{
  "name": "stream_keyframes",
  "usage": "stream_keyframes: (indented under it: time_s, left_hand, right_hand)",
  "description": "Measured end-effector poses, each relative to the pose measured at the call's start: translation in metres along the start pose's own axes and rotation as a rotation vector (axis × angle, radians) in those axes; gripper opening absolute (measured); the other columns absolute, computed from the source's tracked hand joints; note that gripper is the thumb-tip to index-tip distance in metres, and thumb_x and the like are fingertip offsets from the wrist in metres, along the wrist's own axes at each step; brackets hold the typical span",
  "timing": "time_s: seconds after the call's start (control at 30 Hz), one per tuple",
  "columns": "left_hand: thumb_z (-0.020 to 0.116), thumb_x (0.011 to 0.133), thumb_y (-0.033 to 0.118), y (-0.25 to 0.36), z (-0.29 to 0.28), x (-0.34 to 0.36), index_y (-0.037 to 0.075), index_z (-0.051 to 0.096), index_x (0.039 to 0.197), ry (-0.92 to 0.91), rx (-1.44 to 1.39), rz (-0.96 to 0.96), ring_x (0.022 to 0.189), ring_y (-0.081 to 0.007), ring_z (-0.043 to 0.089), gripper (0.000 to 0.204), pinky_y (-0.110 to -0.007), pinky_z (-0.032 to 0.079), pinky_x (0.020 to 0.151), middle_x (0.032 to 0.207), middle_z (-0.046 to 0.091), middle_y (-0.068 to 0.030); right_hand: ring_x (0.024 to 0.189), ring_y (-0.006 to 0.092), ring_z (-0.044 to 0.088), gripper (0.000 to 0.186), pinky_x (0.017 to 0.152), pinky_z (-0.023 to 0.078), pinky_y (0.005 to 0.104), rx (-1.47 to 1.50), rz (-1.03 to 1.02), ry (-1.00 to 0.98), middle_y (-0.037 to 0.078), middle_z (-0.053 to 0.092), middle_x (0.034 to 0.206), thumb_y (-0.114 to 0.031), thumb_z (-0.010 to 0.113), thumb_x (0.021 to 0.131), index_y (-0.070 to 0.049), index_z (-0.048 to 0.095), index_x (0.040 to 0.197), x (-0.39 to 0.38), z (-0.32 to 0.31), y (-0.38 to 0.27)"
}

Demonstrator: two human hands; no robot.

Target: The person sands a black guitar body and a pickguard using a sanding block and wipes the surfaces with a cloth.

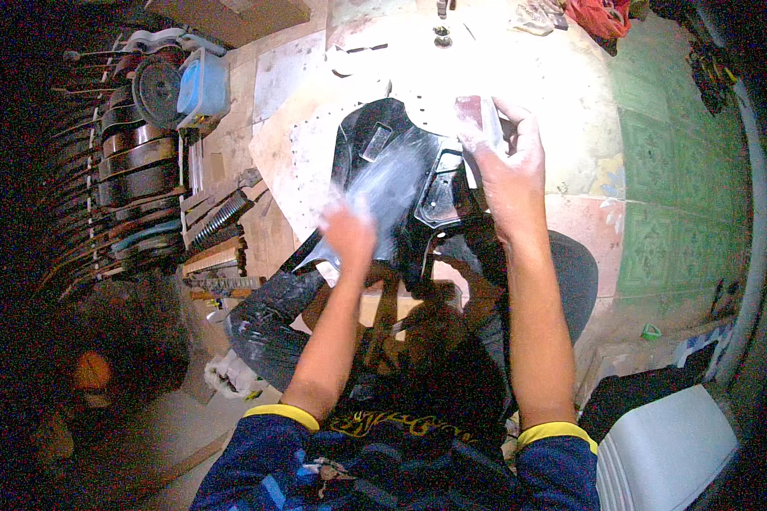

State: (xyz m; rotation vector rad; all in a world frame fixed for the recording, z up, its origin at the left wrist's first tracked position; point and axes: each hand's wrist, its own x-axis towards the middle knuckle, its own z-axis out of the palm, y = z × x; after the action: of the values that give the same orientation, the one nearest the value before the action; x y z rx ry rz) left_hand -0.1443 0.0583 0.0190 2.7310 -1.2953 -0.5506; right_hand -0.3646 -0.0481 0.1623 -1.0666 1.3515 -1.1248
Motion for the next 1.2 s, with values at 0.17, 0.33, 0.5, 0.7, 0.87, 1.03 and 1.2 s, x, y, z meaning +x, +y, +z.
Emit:
stream_keyframes:
  time_s: [0.17, 0.33, 0.5, 0.7, 0.87, 1.03, 1.2]
  left_hand:
    - [0.060, 0.095, 0.053, 0.063, 0.032, -0.037, 0.000, 0.039, 0.153, 0.121, -0.026, 0.785, 0.151, -0.0389, 0.028, 0.082, -0.060, 0.015, 0.122, 0.160, 0.036, -0.0228]
    - [0.056, 0.097, 0.052, -0.027, 0.018, -0.020, 0.001, 0.037, 0.155, 0.154, -0.030, 0.482, 0.151, -0.0419, 0.027, 0.079, -0.060, 0.018, 0.121, 0.160, 0.036, -0.0232]
    - [0.046, 0.103, 0.044, -0.163, 0.019, 0.017, 0.000, 0.039, 0.154, 0.425, 0.385, 0.013, 0.147, -0.0469, 0.030, 0.067, -0.062, 0.023, 0.118, 0.156, 0.041, -0.0261]
    - [0.056, 0.096, 0.048, -0.017, 0.028, -0.040, -0.002, 0.040, 0.153, 0.358, 0.134, 0.382, 0.146, -0.0432, 0.034, 0.077, -0.061, 0.021, 0.119, 0.156, 0.042, -0.0242]
    - [0.063, 0.093, 0.050, 0.005, 0.029, -0.064, 0.000, 0.031, 0.157, 0.112, -0.031, 0.676, 0.152, -0.0409, 0.024, 0.087, -0.060, 0.017, 0.122, 0.163, 0.030, -0.0226]
    - [0.048, 0.102, 0.045, -0.114, 0.005, -0.017, 0.002, 0.035, 0.156, 0.191, 0.126, 0.172, 0.150, -0.0419, 0.030, 0.071, -0.057, 0.020, 0.121, 0.160, 0.035, -0.0248]
    - [0.041, 0.105, 0.044, -0.154, 0.014, -0.005, -0.006, 0.036, 0.153, 0.352, 0.181, -0.120, 0.151, -0.0450, 0.024, 0.069, -0.061, 0.012, 0.123, 0.159, 0.034, -0.0298]
  right_hand:
    - [0.098, 0.0162, 0.059, 0.055, 0.088, 0.050, 0.0294, 0.032, -0.050, 0.009, 0.011, 0.063, 0.111, -0.013, 0.078, 0.084, 0.002, 0.056, 0.133, 0.002, 0.014, 0.004]
    - [0.099, 0.0172, 0.060, 0.055, 0.088, 0.050, 0.0304, 0.008, -0.028, 0.020, 0.012, 0.063, 0.111, -0.014, 0.078, 0.084, 0.003, 0.057, 0.132, 0.005, 0.001, 0.009]
    - [0.099, 0.0180, 0.060, 0.055, 0.088, 0.050, 0.0310, 0.016, -0.039, -0.013, 0.012, 0.063, 0.111, -0.014, 0.078, 0.084, 0.003, 0.057, 0.132, 0.001, 0.011, 0.006]
    - [0.100, 0.0157, 0.062, 0.056, 0.088, 0.051, 0.0297, -0.073, -0.110, -0.024, 0.011, 0.065, 0.113, -0.017, 0.075, 0.090, -0.001, 0.052, 0.139, 0.001, 0.003, 0.010]
    - [0.103, 0.0170, 0.062, 0.056, 0.090, 0.051, 0.0309, -0.001, -0.050, -0.021, 0.013, 0.065, 0.115, -0.018, 0.076, 0.090, -0.001, 0.053, 0.138, -0.002, 0.010, -0.002]
    - [0.097, 0.0179, 0.062, 0.054, 0.084, 0.052, 0.0306, -0.006, -0.060, 0.016, 0.013, 0.064, 0.111, -0.011, 0.077, 0.085, 0.000, 0.055, 0.133, -0.002, 0.004, -0.001]
    - [0.097, 0.0183, 0.062, 0.055, 0.084, 0.053, 0.0311, -0.006, -0.079, 0.006, 0.014, 0.065, 0.111, -0.011, 0.077, 0.084, 0.000, 0.055, 0.133, 0.000, 0.007, 0.004]
